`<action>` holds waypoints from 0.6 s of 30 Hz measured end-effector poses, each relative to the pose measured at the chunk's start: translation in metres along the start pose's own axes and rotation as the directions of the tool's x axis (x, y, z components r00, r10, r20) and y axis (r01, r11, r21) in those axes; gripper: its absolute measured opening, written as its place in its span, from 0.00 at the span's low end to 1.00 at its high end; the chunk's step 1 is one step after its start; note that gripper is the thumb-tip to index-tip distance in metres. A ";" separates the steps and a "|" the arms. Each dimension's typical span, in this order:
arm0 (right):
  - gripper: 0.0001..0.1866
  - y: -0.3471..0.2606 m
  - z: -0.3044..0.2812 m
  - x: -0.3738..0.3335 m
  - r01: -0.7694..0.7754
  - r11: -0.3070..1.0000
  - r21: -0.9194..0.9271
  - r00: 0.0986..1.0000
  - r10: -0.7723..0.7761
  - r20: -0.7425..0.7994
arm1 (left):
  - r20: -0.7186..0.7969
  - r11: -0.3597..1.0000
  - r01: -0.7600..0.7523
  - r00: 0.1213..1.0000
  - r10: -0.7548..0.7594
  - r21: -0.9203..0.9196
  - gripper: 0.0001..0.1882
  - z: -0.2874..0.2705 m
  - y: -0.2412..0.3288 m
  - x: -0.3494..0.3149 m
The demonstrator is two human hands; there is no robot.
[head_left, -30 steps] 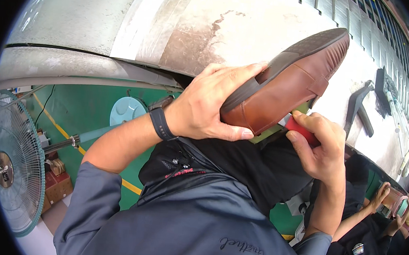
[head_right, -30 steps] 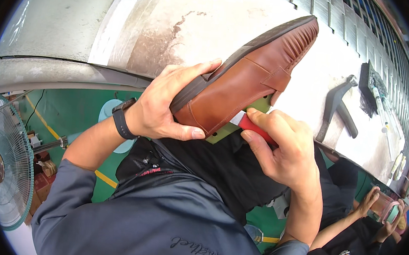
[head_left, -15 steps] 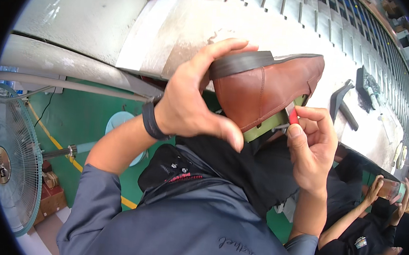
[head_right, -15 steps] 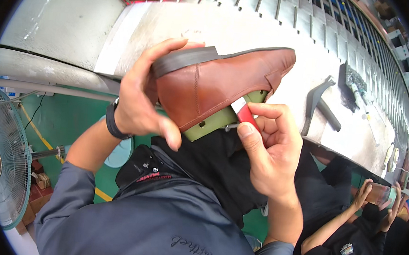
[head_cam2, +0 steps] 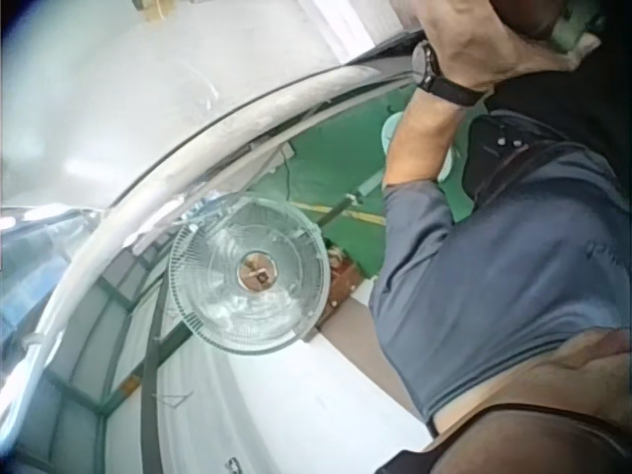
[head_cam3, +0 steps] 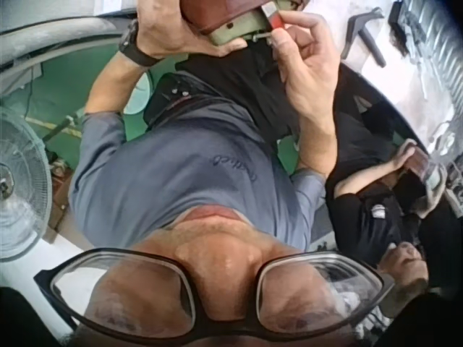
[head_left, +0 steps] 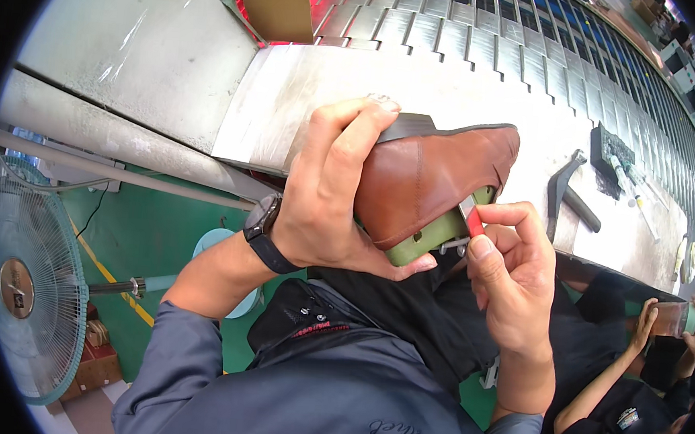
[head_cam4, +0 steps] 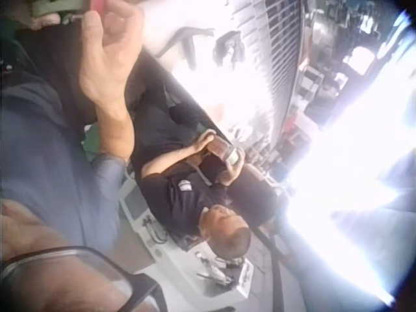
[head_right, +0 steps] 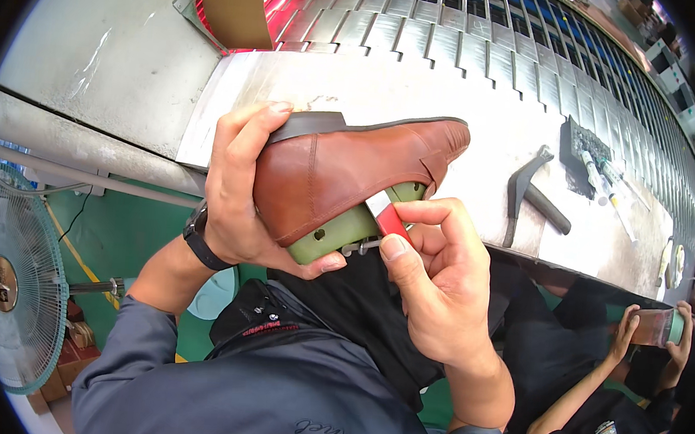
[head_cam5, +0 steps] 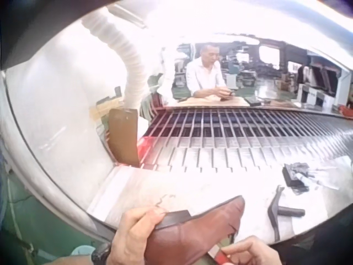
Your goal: The person aligns and presses a sole onto a shoe upper by hand to attach it, then trims the edges around the shoe using a small knife.
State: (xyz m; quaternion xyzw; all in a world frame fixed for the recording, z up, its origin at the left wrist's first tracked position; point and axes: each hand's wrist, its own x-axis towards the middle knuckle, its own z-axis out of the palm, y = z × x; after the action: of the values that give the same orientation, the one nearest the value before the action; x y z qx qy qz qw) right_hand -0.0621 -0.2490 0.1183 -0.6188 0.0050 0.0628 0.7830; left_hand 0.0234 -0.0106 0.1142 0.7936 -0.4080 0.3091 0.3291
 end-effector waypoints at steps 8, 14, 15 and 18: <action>0.11 -0.002 -0.017 0.013 0.018 0.985 -0.171 1.000 -0.021 -0.017 | -0.080 0.990 0.104 0.991 -0.111 -0.092 0.52 0.004 -0.052 0.009; 0.19 0.020 -0.037 0.019 0.259 0.907 -0.333 0.923 -0.335 -0.192 | 0.030 0.703 0.422 0.868 -0.496 -0.572 0.44 0.011 -0.067 0.002; 0.21 0.022 -0.034 0.025 0.269 0.882 -0.386 0.920 -0.354 -0.168 | 0.029 0.704 0.426 0.865 -0.501 -0.568 0.44 0.009 -0.066 0.000; 0.24 0.036 -0.026 0.045 0.288 0.862 -0.418 0.913 -0.379 -0.153 | 0.052 0.675 0.460 0.845 -0.532 -0.577 0.50 0.007 -0.057 -0.007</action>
State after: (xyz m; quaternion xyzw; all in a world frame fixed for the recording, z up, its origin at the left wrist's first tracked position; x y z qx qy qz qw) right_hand -0.0191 -0.2620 0.0736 -0.7552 -0.0247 -0.1468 0.6384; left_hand 0.0702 0.0128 0.0887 0.7187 -0.2294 0.1191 0.6454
